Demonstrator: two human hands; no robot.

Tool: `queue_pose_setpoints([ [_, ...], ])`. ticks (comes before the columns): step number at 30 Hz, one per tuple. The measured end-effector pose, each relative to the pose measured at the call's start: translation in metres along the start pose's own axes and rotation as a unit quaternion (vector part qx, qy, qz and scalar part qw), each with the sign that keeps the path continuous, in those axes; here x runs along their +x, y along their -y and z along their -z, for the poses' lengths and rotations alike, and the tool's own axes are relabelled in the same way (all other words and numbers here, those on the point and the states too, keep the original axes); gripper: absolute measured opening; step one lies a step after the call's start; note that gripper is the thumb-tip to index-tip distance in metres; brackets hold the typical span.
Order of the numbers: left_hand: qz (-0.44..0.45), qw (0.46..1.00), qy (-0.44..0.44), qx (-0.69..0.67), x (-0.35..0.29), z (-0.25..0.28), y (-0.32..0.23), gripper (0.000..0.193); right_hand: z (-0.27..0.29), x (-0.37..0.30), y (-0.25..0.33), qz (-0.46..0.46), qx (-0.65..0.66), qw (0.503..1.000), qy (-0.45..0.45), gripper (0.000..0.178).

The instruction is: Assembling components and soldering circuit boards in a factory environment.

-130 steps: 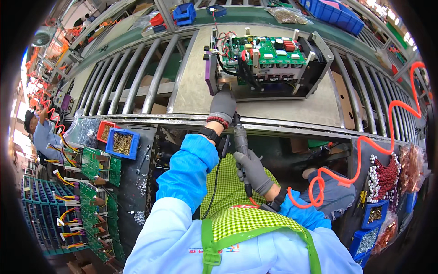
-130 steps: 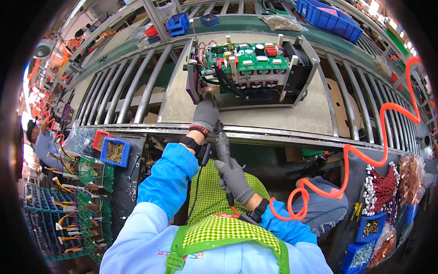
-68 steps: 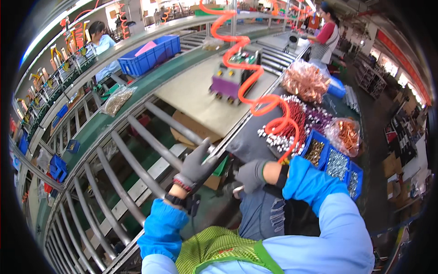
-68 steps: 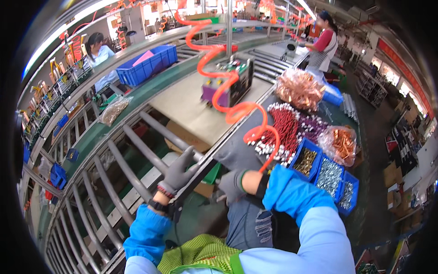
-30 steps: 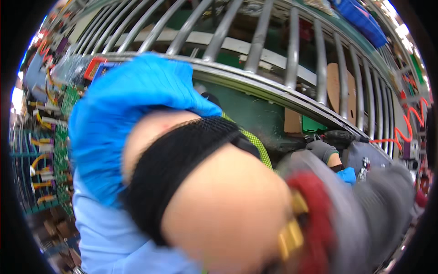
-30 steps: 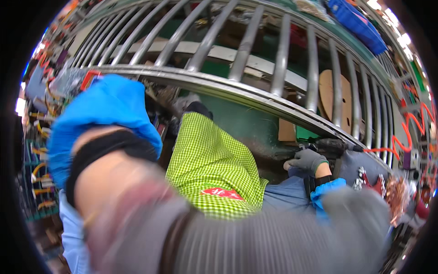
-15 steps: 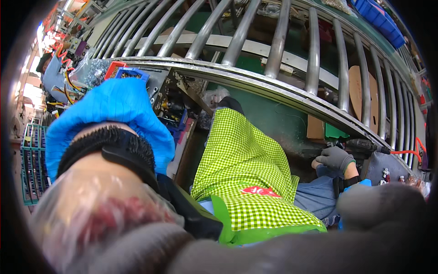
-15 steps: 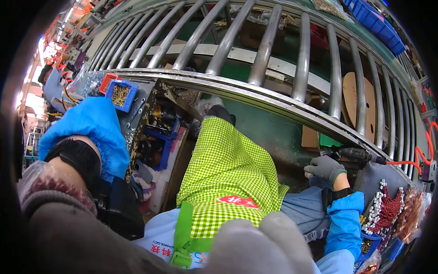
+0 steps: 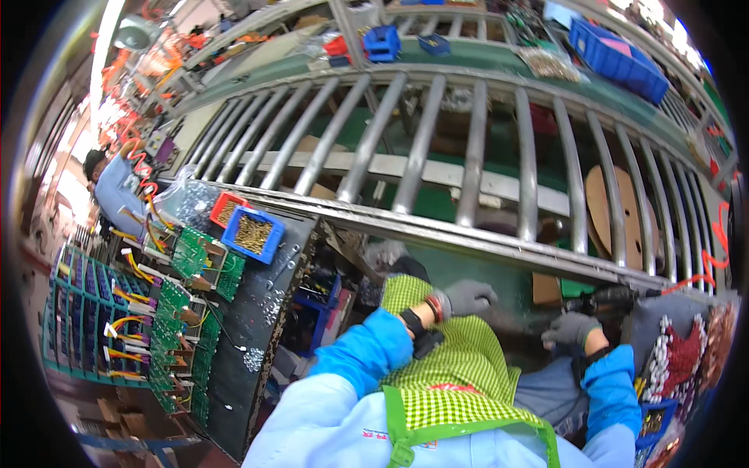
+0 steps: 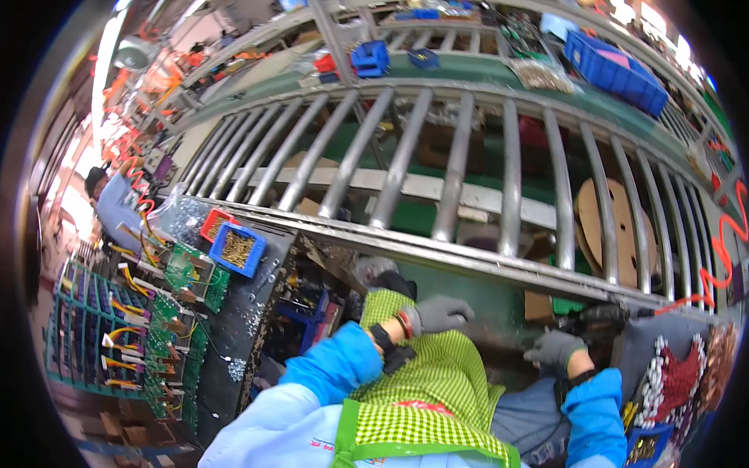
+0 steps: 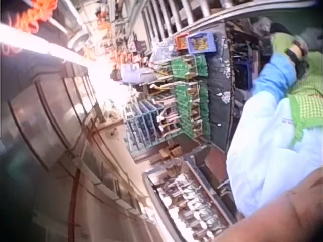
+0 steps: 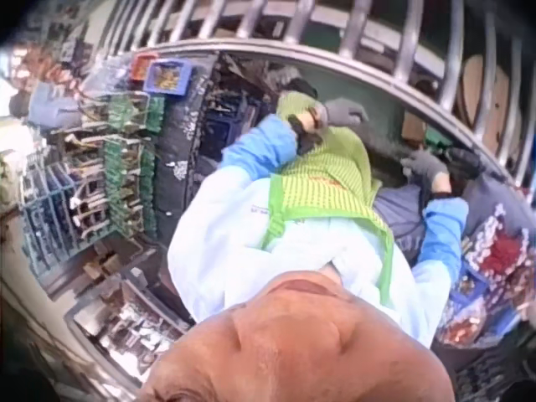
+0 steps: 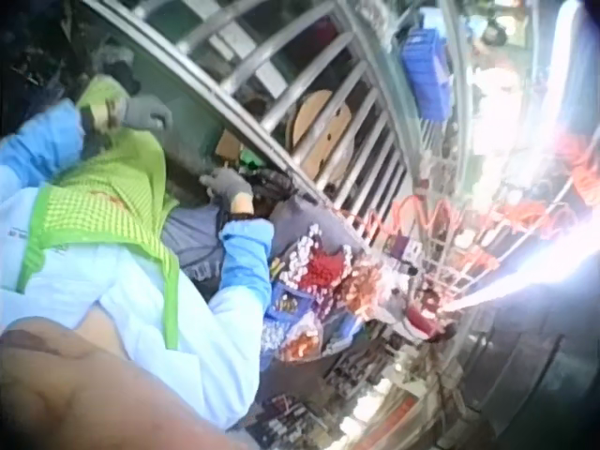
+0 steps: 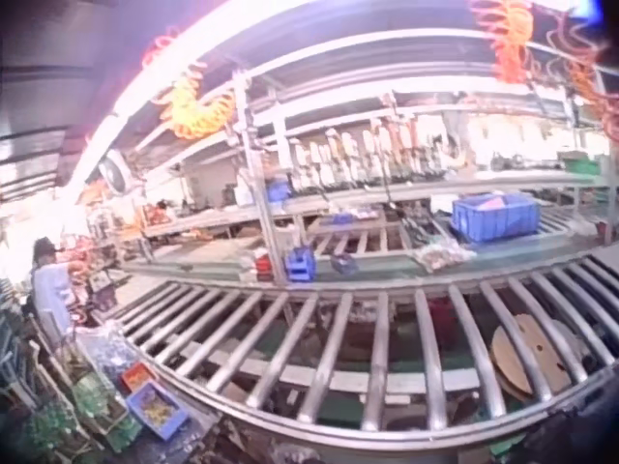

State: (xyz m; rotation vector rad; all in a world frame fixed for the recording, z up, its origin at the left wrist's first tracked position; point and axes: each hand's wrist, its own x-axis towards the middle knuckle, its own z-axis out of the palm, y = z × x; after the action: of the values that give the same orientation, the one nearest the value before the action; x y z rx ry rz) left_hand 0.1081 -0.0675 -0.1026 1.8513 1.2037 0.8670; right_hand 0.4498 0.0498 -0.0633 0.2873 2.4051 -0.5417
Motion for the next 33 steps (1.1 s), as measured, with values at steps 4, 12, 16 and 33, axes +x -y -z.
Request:
queue_pose_setpoints([
  [4,0.152,0.984,0.072,-0.064,-0.037,-0.085,0.085,0.032,-0.004,0.002,-0.003,-0.05,0.017,0.998,0.03,0.036],
  [12,0.343,0.931,-0.005,-0.122,-0.059,-0.102,0.102,0.027,-0.013,0.008,-0.022,-0.007,-0.089,0.994,0.067,0.041],
  [16,0.33,0.934,0.039,-0.13,-0.057,-0.099,0.103,0.033,-0.022,0.011,-0.03,-0.08,-0.004,0.993,0.087,0.039],
  [33,0.286,0.958,0.036,-0.011,-0.058,-0.107,0.104,0.037,0.042,-0.01,0.024,-0.164,0.118,0.979,0.002,0.029],
])
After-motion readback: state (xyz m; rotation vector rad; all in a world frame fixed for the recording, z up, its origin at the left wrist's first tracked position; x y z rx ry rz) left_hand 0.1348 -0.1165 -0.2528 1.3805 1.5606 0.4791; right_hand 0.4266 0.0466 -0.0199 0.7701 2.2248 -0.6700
